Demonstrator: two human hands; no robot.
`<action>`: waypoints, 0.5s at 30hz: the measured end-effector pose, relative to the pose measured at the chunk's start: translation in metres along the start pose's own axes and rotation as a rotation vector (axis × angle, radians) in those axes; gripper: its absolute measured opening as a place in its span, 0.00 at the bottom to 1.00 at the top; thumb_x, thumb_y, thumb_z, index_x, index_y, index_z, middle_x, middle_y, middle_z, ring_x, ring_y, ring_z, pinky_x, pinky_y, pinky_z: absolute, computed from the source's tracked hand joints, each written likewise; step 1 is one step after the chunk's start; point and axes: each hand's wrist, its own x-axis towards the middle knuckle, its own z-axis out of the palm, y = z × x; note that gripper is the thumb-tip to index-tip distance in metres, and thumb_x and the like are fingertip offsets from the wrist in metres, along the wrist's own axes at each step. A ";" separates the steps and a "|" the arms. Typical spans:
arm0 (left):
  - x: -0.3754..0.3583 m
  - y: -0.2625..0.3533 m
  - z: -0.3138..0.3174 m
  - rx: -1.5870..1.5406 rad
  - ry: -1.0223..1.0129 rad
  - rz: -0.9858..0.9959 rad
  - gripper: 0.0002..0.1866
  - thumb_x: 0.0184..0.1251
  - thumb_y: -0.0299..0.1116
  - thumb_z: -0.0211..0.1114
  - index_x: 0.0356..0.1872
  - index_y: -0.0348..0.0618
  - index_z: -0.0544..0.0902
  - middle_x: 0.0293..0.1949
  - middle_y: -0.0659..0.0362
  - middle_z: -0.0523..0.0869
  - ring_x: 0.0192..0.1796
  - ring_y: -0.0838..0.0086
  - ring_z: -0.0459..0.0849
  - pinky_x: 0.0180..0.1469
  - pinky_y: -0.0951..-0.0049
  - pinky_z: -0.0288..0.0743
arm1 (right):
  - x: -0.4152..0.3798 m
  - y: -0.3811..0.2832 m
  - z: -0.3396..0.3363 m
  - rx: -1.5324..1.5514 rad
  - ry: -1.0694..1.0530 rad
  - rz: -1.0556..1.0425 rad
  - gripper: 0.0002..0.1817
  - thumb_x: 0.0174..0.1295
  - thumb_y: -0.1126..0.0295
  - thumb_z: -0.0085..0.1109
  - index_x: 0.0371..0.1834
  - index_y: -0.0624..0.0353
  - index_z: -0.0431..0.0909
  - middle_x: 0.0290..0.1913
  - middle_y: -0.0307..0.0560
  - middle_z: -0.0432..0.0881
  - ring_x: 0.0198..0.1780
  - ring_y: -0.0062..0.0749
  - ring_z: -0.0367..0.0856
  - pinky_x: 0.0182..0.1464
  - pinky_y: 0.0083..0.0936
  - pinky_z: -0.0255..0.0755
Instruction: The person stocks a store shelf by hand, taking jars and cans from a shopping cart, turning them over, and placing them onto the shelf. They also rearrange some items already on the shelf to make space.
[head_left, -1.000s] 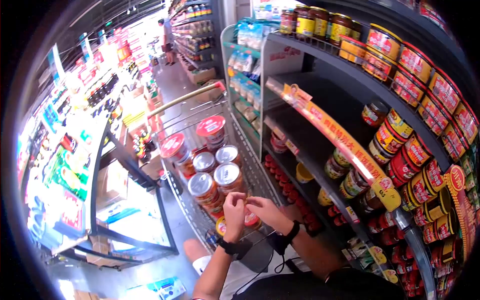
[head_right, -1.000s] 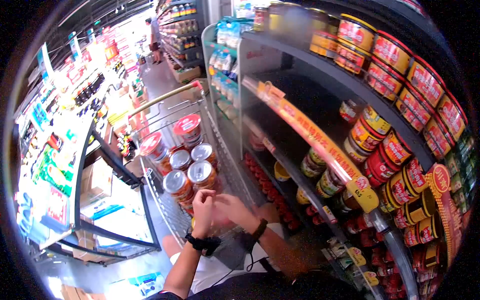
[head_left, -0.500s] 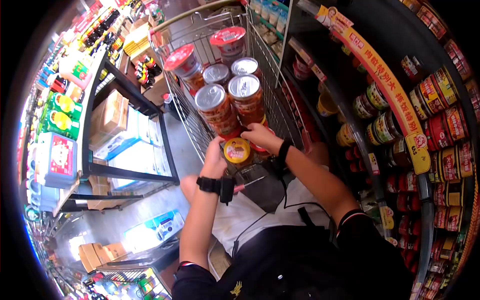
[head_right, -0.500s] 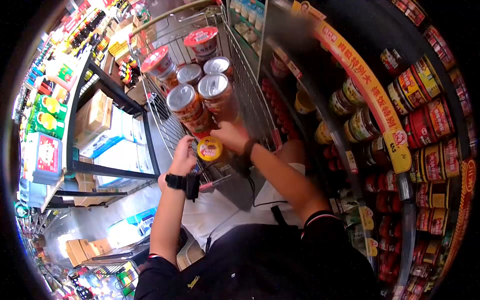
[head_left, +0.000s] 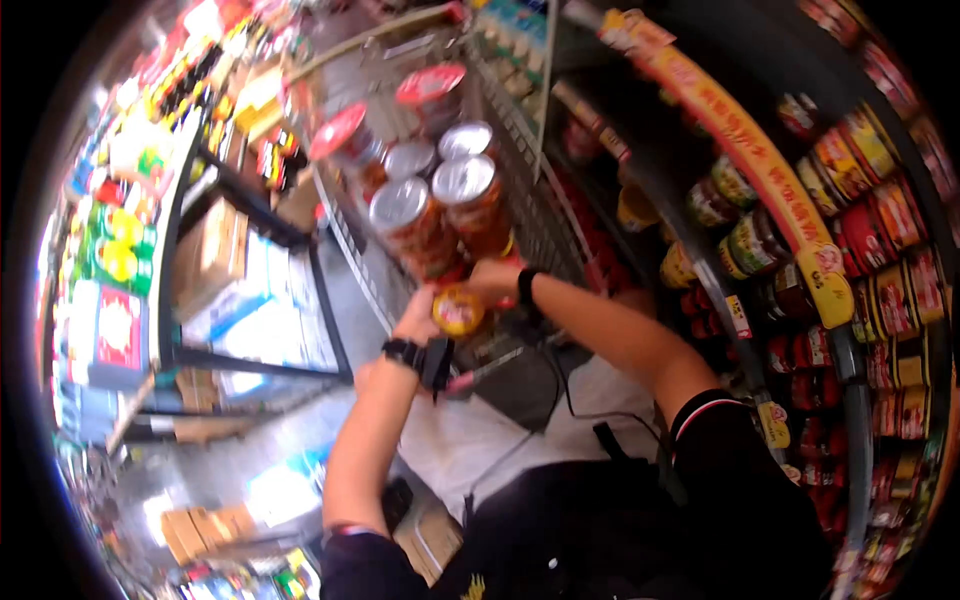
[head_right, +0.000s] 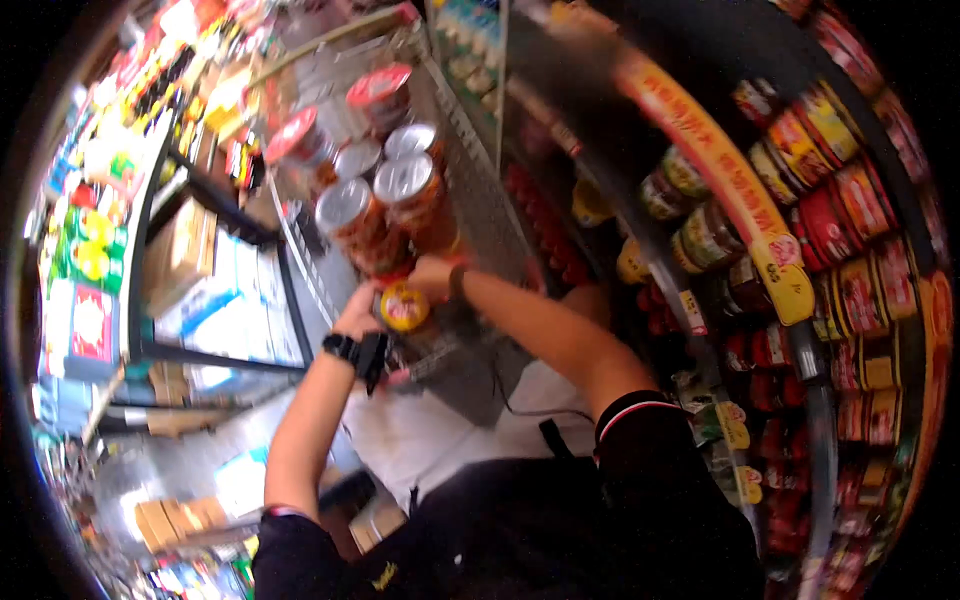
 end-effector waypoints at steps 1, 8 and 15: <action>0.000 0.003 0.006 0.003 0.001 -0.027 0.19 0.67 0.36 0.51 0.52 0.32 0.77 0.44 0.45 0.85 0.41 0.55 0.86 0.44 0.55 0.83 | 0.003 -0.006 -0.014 -0.088 -0.044 -0.003 0.29 0.63 0.52 0.56 0.69 0.33 0.69 0.33 0.54 0.84 0.29 0.53 0.83 0.30 0.45 0.74; 0.030 -0.001 -0.009 0.241 0.204 -0.011 0.17 0.65 0.38 0.50 0.44 0.35 0.79 0.36 0.47 0.87 0.31 0.58 0.86 0.30 0.63 0.83 | 0.040 -0.022 -0.025 0.340 -0.168 0.680 0.18 0.62 0.53 0.57 0.38 0.56 0.87 0.34 0.50 0.87 0.32 0.42 0.84 0.37 0.40 0.77; 0.067 0.009 -0.066 0.293 0.415 -0.067 0.12 0.64 0.40 0.54 0.32 0.41 0.76 0.19 0.53 0.77 0.17 0.62 0.75 0.18 0.68 0.71 | 0.051 -0.034 -0.021 0.239 -0.357 0.715 0.32 0.59 0.41 0.58 0.44 0.62 0.87 0.43 0.58 0.87 0.45 0.48 0.87 0.47 0.38 0.79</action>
